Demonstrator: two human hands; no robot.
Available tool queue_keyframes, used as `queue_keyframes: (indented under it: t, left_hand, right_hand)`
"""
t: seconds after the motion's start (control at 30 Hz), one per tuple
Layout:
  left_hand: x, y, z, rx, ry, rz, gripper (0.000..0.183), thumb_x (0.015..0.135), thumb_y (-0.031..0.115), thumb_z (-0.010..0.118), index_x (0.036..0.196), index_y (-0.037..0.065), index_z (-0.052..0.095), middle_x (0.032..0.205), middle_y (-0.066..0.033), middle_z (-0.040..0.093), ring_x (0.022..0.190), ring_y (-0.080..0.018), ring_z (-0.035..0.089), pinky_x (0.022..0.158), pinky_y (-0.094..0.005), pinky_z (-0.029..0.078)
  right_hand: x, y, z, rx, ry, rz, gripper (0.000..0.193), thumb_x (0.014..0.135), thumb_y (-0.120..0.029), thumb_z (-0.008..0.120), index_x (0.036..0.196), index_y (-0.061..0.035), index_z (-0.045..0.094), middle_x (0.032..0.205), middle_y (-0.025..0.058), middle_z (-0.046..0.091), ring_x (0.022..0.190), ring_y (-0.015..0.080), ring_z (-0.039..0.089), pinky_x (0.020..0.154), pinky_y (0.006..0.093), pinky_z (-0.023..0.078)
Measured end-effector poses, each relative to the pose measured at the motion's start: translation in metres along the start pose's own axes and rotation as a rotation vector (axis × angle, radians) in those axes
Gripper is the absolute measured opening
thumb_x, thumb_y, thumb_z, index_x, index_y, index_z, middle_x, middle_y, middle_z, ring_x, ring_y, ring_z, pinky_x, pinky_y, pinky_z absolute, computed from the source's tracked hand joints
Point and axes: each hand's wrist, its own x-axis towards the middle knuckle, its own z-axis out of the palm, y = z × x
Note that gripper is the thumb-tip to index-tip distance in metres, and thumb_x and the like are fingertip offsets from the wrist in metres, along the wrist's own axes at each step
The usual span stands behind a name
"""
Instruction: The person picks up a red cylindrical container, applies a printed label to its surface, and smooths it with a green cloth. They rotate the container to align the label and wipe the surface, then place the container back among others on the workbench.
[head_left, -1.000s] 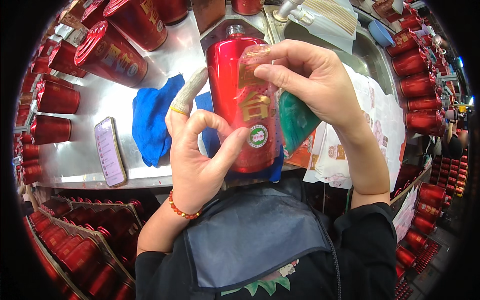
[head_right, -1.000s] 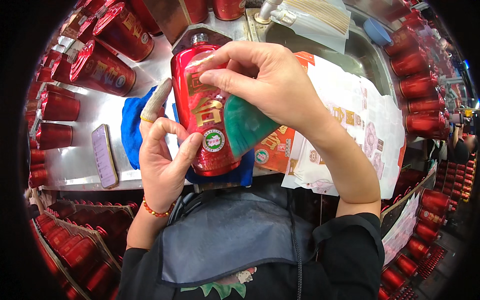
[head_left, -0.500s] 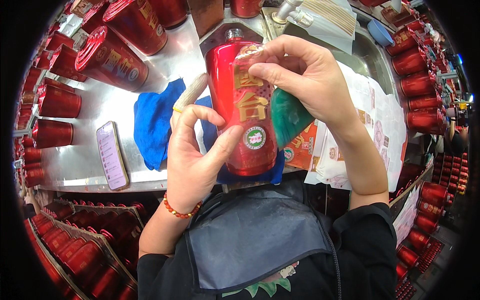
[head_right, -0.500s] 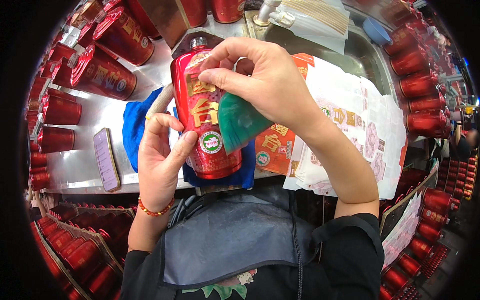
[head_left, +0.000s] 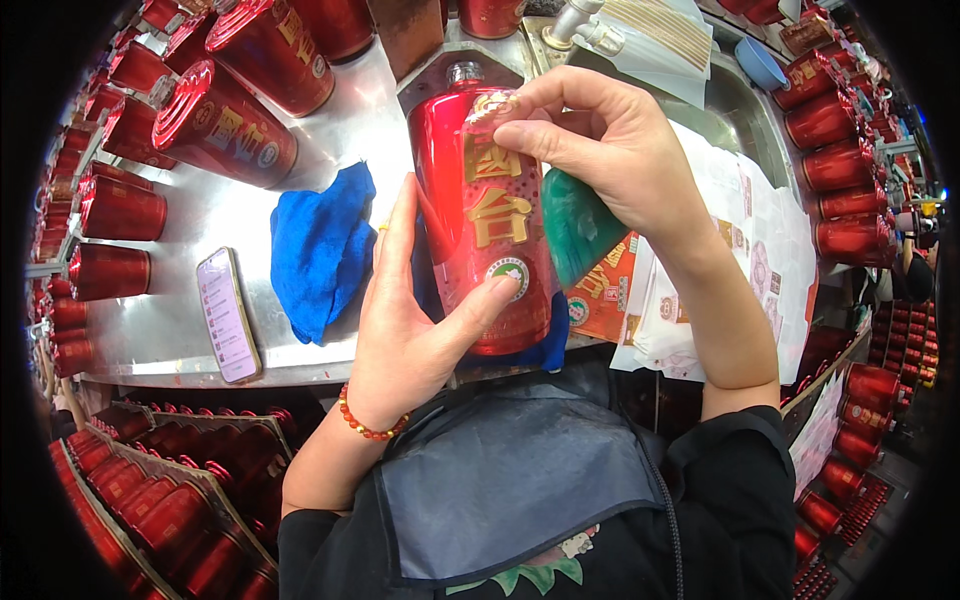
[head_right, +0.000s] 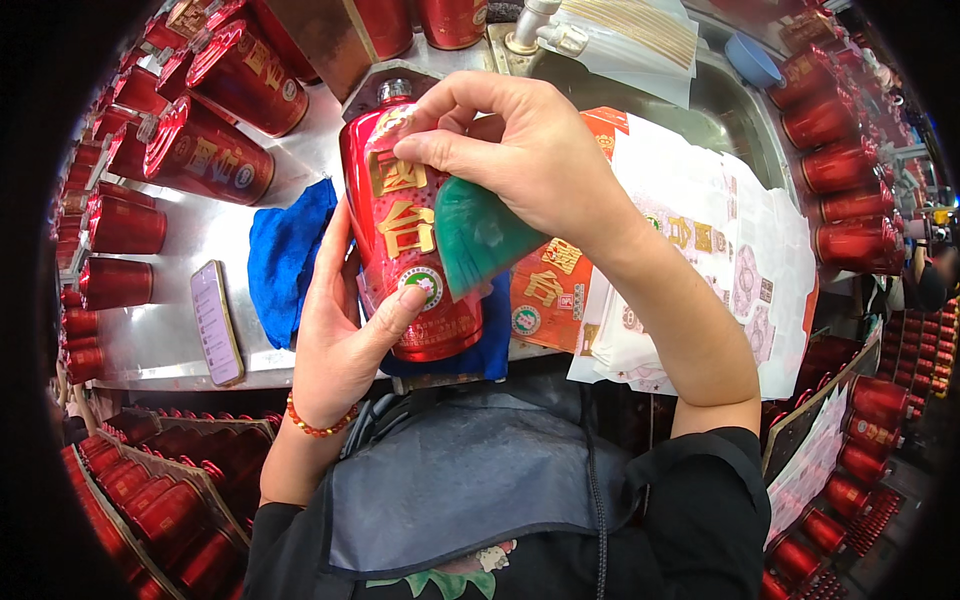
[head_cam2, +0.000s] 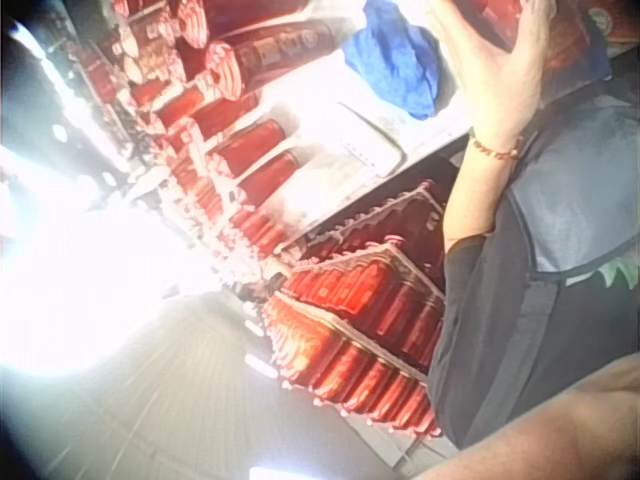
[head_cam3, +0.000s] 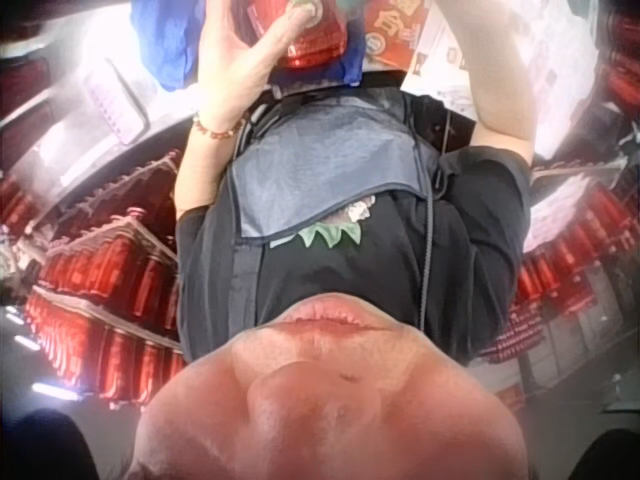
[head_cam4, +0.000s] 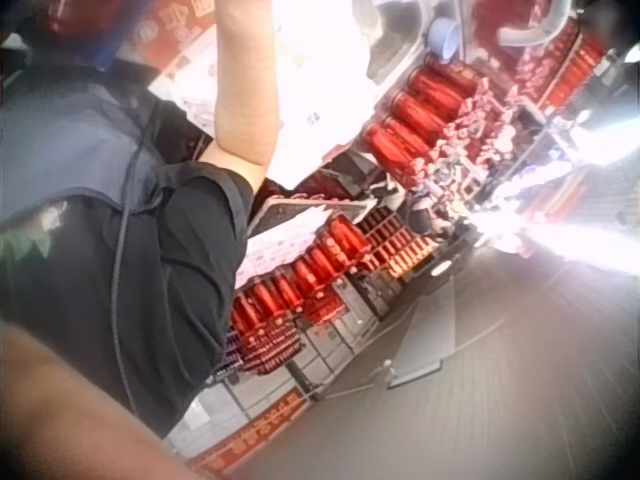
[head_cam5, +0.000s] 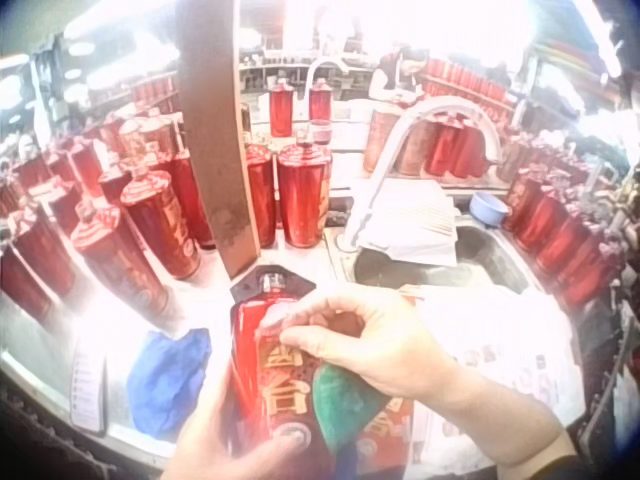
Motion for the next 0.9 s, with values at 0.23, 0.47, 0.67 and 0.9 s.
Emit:
queue_keyframes:
  t: [0.23, 0.47, 0.67, 0.9]
  left_hand:
    - [0.001, 0.002, -0.003, -0.022, -0.025, -0.024, 0.102, 0.085, 0.028, 0.083, 0.155, -0.011, 0.021, 0.149, -0.0224, 0.043, 0.139, -0.0276, 0.043, 0.117, -0.0378, 0.031]
    - [0.002, 0.003, -0.002, -0.011, -0.032, -0.01, 0.102, 0.085, 0.028, 0.083, 0.155, -0.011, 0.021, 0.149, -0.0225, 0.043, 0.14, -0.0277, 0.042, 0.117, -0.038, 0.031]
    - [0.002, 0.001, -0.001, -0.001, -0.015, -0.02, 0.102, 0.083, 0.029, 0.085, 0.155, -0.009, 0.024, 0.148, -0.0234, 0.044, 0.138, -0.0284, 0.044, 0.116, -0.0386, 0.033]
    - [0.001, -0.004, -0.008, 0.164, -0.073, 0.103, 0.105, 0.084, 0.038, 0.082, 0.157, -0.007, 0.02, 0.151, -0.0274, 0.039, 0.139, -0.0358, 0.041, 0.117, -0.0429, 0.032]
  right_hand:
    - [0.001, -0.002, 0.0, -0.034, 0.006, 0.005, 0.014, 0.093, -0.007, 0.072, 0.105, -0.0015, 0.069, 0.1, 0.0039, 0.073, 0.096, 0.0101, 0.069, 0.088, 0.0245, 0.054]
    - [0.002, -0.002, -0.001, -0.053, 0.003, 0.006, 0.014, 0.093, -0.008, 0.072, 0.105, -0.002, 0.069, 0.099, 0.0033, 0.072, 0.096, 0.01, 0.069, 0.089, 0.0247, 0.054]
    - [0.003, -0.002, -0.003, -0.064, 0.011, 0.003, 0.014, 0.093, -0.008, 0.073, 0.105, -0.0017, 0.07, 0.098, 0.0029, 0.072, 0.095, 0.0089, 0.068, 0.087, 0.0245, 0.054]
    - [0.001, -0.005, 0.006, -0.085, 0.052, -0.014, 0.016, 0.091, -0.005, 0.074, 0.105, 0.0001, 0.07, 0.092, 0.0009, 0.07, 0.084, 0.0075, 0.064, 0.076, 0.0233, 0.052]
